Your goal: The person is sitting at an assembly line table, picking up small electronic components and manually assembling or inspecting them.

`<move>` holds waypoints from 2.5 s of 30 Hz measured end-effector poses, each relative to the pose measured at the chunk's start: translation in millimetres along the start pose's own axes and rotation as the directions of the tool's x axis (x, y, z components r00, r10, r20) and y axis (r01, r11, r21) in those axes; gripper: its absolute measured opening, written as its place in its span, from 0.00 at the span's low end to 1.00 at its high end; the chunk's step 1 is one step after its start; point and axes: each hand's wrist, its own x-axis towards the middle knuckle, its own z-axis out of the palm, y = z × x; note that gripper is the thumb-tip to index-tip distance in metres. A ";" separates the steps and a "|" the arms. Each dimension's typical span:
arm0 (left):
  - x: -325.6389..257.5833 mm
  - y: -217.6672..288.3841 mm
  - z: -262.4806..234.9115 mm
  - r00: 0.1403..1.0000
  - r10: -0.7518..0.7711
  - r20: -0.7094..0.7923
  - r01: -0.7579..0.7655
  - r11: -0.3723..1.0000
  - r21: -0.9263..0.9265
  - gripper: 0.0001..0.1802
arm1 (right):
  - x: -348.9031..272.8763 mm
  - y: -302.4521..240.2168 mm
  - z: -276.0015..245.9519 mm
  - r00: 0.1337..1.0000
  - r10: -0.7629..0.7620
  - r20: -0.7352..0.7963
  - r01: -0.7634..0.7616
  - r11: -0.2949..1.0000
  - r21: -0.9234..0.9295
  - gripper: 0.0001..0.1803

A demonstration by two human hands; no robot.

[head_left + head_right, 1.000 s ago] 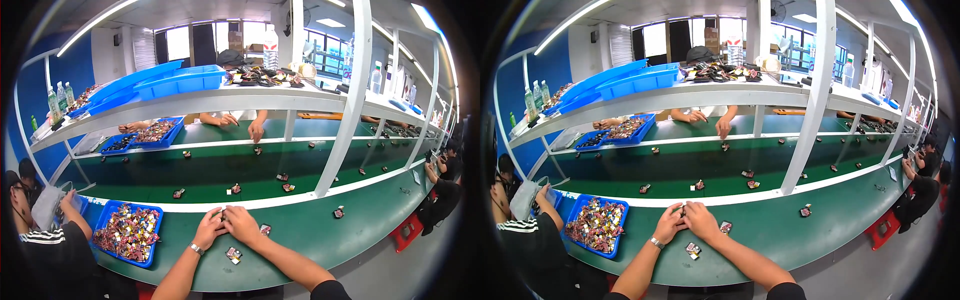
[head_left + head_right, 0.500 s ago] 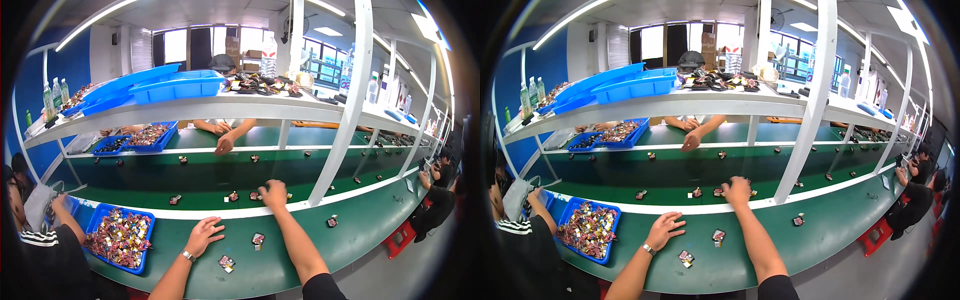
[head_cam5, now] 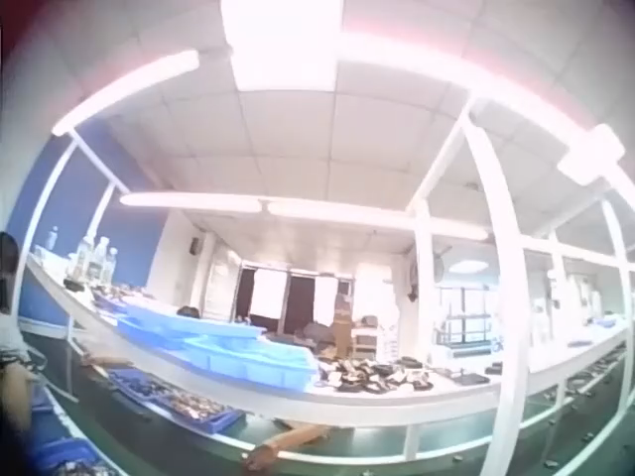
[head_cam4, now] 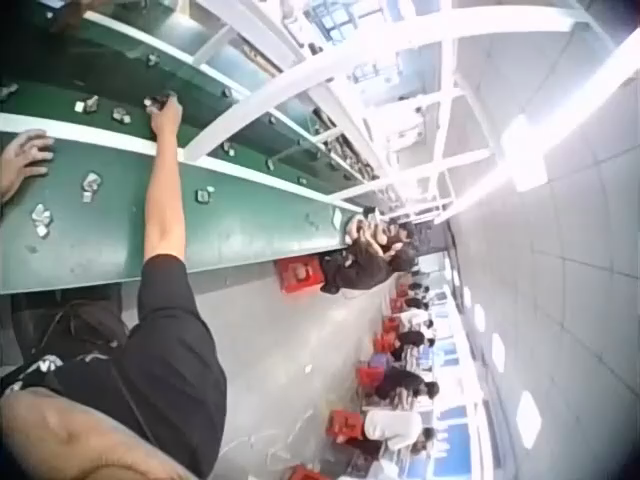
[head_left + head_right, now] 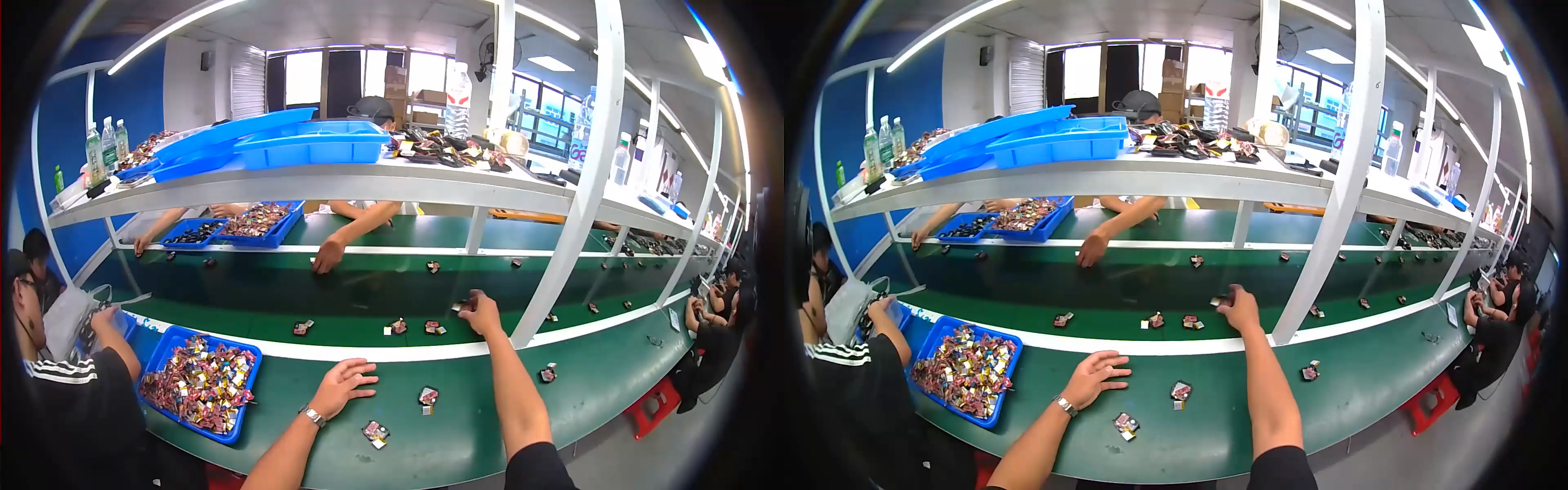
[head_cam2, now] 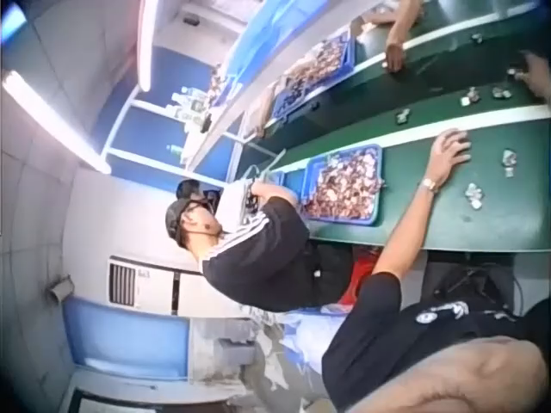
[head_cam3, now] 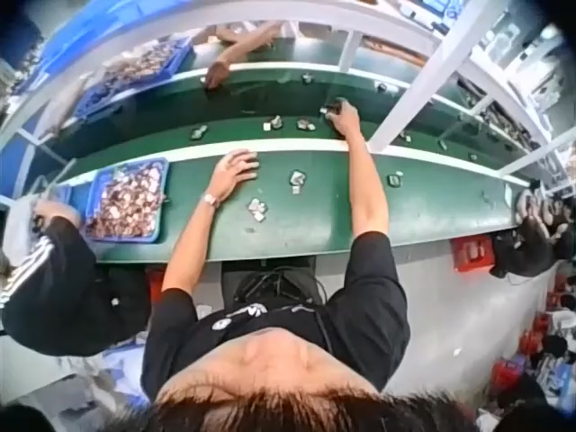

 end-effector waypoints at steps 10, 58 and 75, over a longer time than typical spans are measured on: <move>-3.1 -10.2 -17.4 0.988 -0.101 0.119 0.102 0.995 -0.004 0.25 | -148.8 -182.7 23.4 0.664 -0.565 0.490 0.426 0.824 0.373 0.39; -4.2 -5.2 -9.9 0.999 -0.040 0.028 0.039 0.999 0.032 0.16 | -179.0 -153.9 79.1 0.828 -0.530 0.184 0.450 0.823 0.348 0.07; -4.2 -4.4 -8.2 0.998 -0.054 0.032 0.053 0.998 0.013 0.16 | -176.5 -144.3 83.1 0.853 -0.487 0.189 0.378 0.825 0.420 0.08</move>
